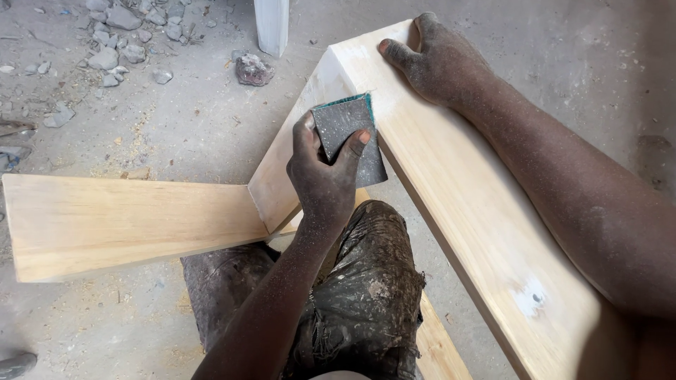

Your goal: Sand the joints and surfaces of a wooden furniture frame using sandpaper.

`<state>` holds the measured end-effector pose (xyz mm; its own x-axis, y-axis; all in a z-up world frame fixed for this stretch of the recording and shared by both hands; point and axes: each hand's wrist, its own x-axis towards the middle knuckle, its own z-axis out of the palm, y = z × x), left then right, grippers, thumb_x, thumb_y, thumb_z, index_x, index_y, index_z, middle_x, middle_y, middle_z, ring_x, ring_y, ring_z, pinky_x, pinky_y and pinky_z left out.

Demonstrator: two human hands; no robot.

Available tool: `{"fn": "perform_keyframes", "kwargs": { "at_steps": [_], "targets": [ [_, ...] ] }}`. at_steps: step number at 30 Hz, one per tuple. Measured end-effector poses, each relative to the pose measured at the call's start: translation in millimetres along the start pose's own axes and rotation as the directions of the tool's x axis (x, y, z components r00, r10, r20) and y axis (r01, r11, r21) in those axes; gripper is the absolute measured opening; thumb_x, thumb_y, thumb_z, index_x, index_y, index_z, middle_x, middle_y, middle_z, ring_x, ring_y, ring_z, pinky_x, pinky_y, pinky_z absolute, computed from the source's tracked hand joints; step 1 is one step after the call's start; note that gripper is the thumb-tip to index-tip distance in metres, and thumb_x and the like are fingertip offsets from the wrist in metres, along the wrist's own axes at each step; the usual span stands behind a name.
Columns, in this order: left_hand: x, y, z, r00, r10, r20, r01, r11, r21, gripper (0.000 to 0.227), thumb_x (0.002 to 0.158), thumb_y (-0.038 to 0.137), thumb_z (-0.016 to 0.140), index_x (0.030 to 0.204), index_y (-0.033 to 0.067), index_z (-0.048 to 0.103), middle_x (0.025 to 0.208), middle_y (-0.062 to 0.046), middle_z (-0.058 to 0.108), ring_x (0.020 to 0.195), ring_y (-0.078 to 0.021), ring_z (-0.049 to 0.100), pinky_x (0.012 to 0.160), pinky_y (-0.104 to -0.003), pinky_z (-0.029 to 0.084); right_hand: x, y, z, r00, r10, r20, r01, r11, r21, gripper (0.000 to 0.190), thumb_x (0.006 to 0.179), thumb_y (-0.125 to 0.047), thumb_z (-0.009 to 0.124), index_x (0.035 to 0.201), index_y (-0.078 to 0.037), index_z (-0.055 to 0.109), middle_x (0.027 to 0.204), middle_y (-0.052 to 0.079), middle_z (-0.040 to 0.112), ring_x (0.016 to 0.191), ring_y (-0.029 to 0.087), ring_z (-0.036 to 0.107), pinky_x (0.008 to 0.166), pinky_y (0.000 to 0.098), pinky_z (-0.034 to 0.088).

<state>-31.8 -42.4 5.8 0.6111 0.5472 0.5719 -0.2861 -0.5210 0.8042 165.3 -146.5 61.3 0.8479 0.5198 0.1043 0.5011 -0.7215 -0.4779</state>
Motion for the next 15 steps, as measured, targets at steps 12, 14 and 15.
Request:
{"fn": "perform_keyframes", "kwargs": {
  "at_steps": [12, 14, 15],
  "targets": [
    [17, -41, 0, 0.949, 0.266, 0.166, -0.294, 0.941, 0.168, 0.05, 0.097, 0.028, 0.081, 0.115, 0.0017, 0.042, 0.087, -0.01, 0.066, 0.073, -0.0192, 0.075, 0.06, -0.033, 0.064, -1, -5, -3, 0.999, 0.028, 0.017, -0.027, 0.999, -0.02, 0.072, 0.101, -0.064, 0.052, 0.141, -0.004, 0.051, 0.116, 0.031, 0.067, 0.103, 0.042, 0.071, 0.085, 0.0578, 0.057],
    [14, -49, -2, 0.93, 0.31, 0.196, -0.34, 0.929, 0.147, 0.048, 0.099, 0.025, 0.08, 0.116, 0.0012, 0.041, 0.09, -0.011, 0.067, 0.076, -0.021, 0.077, 0.064, -0.033, 0.066, -1, 1, 0, 0.999, 0.043, 0.022, -0.042, 0.999, -0.034, 0.073, 0.1, -0.065, 0.052, 0.141, -0.004, 0.05, 0.116, 0.03, 0.066, 0.102, 0.042, 0.071, 0.085, 0.0577, 0.057],
    [14, -56, -4, 0.907, 0.367, 0.208, -0.398, 0.908, 0.133, 0.045, 0.101, 0.023, 0.078, 0.117, 0.001, 0.042, 0.093, -0.013, 0.068, 0.078, -0.0218, 0.077, 0.065, -0.033, 0.067, 1, 6, 3, 1.0, -0.003, -0.001, 0.003, 0.999, -0.049, 0.073, 0.102, -0.065, 0.052, 0.141, -0.003, 0.049, 0.115, 0.032, 0.066, 0.103, 0.044, 0.069, 0.084, 0.059, 0.056]
  ]
}}
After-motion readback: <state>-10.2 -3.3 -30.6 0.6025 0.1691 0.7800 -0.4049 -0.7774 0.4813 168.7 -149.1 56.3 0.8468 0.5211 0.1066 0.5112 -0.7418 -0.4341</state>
